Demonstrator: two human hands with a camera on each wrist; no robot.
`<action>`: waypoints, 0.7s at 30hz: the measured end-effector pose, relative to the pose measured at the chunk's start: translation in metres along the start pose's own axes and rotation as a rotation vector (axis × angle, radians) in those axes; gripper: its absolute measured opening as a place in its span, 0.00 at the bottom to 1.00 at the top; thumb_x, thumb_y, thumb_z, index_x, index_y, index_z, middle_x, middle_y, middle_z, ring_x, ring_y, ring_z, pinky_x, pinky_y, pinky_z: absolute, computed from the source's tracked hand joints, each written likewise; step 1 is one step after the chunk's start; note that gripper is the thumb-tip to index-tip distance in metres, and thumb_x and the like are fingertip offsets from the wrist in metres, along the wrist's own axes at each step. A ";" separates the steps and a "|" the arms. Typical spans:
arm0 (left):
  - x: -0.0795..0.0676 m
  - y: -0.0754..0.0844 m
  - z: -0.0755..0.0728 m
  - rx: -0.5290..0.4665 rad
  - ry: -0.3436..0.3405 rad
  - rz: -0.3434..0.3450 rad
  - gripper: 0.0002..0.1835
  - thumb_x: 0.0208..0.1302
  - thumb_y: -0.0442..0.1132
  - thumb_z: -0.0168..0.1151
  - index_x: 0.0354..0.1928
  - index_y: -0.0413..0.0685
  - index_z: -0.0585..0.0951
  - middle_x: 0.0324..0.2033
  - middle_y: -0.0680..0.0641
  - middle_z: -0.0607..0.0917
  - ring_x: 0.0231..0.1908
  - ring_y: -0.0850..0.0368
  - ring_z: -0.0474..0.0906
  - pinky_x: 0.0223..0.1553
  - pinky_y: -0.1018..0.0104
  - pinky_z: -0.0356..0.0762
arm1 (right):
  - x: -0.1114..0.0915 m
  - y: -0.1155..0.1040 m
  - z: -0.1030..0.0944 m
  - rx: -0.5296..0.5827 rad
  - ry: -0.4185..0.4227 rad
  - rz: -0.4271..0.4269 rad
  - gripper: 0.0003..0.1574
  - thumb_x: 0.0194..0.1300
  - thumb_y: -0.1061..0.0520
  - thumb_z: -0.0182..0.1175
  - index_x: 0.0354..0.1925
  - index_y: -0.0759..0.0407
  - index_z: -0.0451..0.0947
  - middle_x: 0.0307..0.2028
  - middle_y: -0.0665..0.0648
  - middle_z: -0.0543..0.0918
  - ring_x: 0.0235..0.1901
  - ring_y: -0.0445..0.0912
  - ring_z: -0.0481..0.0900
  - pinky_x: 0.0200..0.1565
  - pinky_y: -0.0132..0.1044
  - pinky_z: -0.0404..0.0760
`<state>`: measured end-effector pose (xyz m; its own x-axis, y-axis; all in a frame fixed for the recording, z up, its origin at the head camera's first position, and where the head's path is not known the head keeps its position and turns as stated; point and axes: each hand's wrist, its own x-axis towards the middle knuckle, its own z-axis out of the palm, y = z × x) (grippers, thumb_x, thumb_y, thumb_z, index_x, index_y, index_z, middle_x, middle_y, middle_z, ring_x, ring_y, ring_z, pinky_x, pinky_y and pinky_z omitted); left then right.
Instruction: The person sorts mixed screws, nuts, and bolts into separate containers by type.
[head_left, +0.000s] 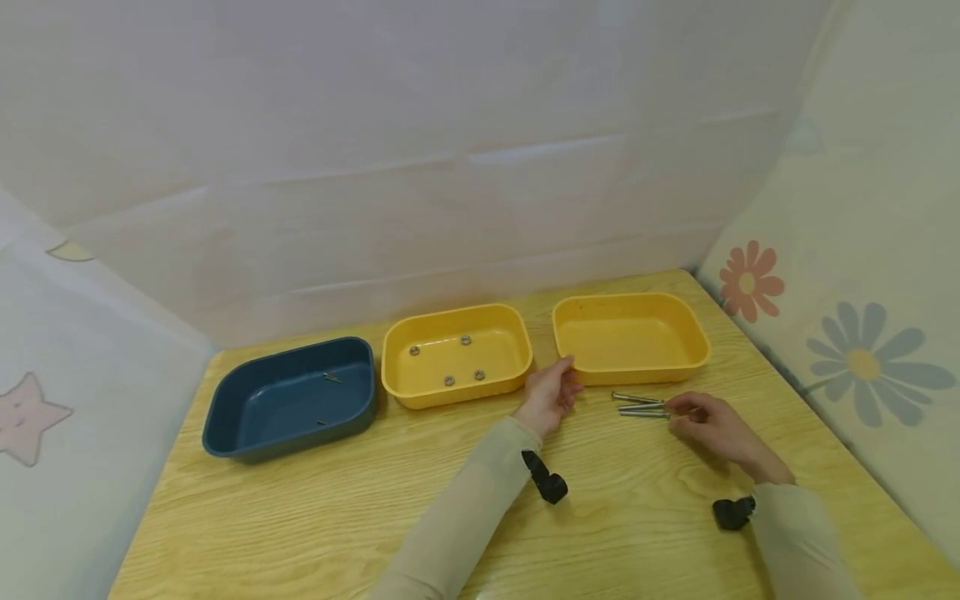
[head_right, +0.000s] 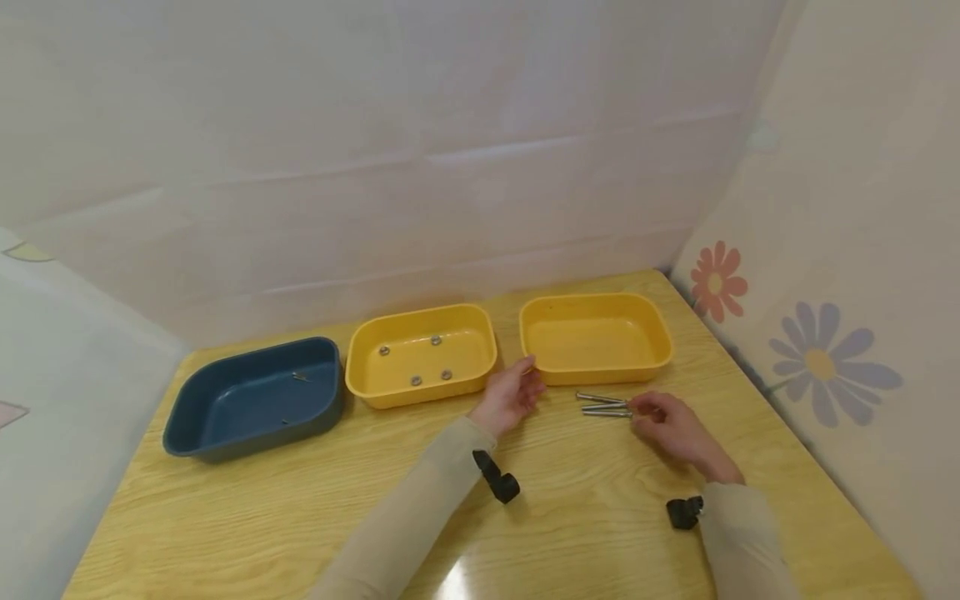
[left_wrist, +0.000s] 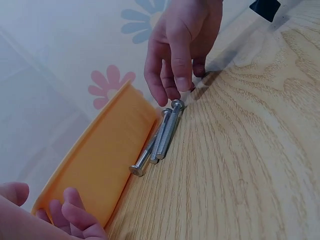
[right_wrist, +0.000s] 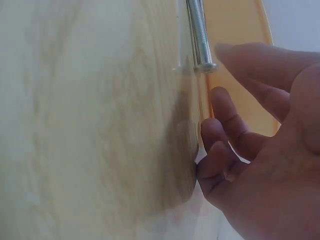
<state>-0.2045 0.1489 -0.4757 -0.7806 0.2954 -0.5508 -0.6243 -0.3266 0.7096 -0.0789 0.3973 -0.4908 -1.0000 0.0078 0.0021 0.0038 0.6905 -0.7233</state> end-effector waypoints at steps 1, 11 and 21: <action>0.001 0.000 0.000 0.000 0.000 0.000 0.08 0.60 0.44 0.67 0.33 0.48 0.79 0.25 0.53 0.80 0.24 0.60 0.78 0.23 0.73 0.67 | 0.001 -0.001 0.001 -0.011 0.003 -0.010 0.17 0.64 0.58 0.63 0.50 0.64 0.79 0.48 0.64 0.82 0.38 0.37 0.75 0.38 0.29 0.74; 0.009 -0.003 -0.002 0.010 -0.022 -0.007 0.04 0.63 0.39 0.63 0.35 0.46 0.80 0.25 0.53 0.80 0.26 0.61 0.80 0.24 0.74 0.67 | 0.004 -0.003 0.005 -0.047 -0.032 0.011 0.16 0.63 0.58 0.64 0.50 0.61 0.80 0.47 0.62 0.82 0.42 0.46 0.74 0.40 0.31 0.71; 0.010 -0.005 -0.007 -0.011 -0.099 0.023 0.09 0.67 0.37 0.58 0.46 0.39 0.79 0.32 0.47 0.82 0.42 0.50 0.85 0.45 0.66 0.78 | 0.005 -0.006 0.004 -0.054 -0.034 0.041 0.15 0.62 0.61 0.64 0.48 0.64 0.80 0.47 0.64 0.82 0.44 0.50 0.75 0.42 0.36 0.73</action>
<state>-0.2096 0.1473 -0.4873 -0.7881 0.3747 -0.4884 -0.6073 -0.3437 0.7162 -0.0837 0.3908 -0.4890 -0.9986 0.0131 -0.0506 0.0442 0.7281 -0.6840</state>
